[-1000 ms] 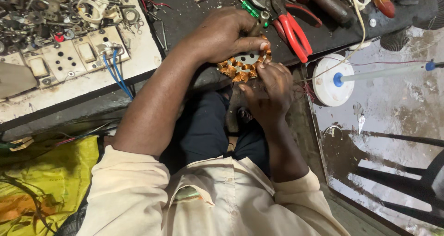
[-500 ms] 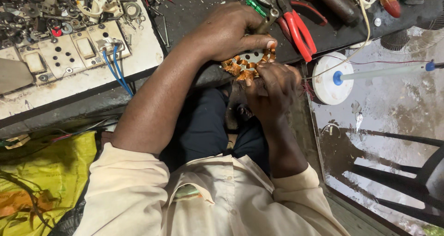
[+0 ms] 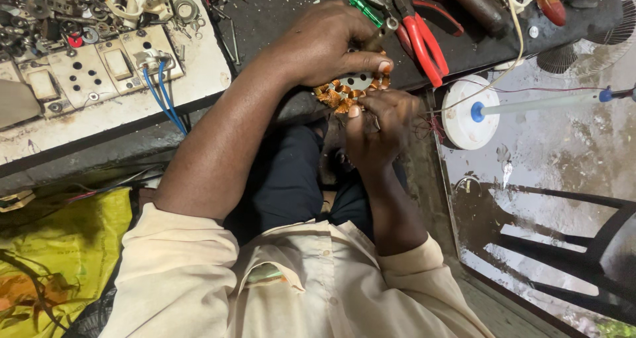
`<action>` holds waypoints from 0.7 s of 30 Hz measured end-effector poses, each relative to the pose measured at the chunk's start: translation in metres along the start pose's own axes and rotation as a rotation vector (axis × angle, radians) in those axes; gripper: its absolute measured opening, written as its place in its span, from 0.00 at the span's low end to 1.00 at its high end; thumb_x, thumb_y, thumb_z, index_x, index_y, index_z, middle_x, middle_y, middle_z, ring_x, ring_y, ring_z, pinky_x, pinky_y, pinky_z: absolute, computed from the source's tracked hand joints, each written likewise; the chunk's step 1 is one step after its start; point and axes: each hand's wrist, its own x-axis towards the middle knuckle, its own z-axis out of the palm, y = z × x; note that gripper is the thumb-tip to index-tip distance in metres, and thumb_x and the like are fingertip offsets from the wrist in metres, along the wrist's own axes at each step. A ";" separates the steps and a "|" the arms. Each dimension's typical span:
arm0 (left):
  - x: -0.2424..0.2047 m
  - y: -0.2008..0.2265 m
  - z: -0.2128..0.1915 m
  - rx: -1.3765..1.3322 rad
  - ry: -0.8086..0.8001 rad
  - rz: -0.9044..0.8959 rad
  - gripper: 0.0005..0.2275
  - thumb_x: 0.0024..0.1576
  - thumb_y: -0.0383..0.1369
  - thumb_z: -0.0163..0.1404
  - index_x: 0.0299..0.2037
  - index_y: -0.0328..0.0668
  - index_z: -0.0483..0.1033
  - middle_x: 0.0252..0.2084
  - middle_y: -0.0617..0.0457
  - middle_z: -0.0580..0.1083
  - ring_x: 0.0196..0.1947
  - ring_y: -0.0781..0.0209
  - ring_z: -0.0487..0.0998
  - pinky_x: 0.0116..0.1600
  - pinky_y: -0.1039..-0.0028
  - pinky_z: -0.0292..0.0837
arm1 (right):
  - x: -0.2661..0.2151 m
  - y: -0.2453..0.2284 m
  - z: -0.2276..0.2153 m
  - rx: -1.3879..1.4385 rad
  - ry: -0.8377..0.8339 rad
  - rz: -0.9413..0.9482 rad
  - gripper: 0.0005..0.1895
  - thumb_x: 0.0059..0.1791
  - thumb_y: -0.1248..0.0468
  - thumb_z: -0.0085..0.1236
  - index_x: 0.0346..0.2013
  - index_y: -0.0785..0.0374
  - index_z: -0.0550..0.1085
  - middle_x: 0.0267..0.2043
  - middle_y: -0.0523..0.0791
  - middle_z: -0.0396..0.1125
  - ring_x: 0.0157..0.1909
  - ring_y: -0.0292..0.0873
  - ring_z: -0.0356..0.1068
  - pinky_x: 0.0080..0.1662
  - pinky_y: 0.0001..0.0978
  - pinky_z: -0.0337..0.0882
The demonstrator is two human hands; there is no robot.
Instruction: The person uses pliers to trim and adjust copper windings on a circular stator component. They repeatedly rotate the stator to access different sections, cutting excess wire and bending the coils into place.
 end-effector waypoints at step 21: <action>0.000 0.007 -0.009 0.000 -0.020 -0.008 0.22 0.57 0.56 0.59 0.31 0.43 0.82 0.30 0.49 0.77 0.39 0.46 0.78 0.49 0.53 0.69 | -0.008 0.003 -0.005 -0.239 -0.081 -0.073 0.36 0.45 0.48 0.76 0.57 0.63 0.69 0.51 0.49 0.68 0.55 0.53 0.68 0.64 0.54 0.64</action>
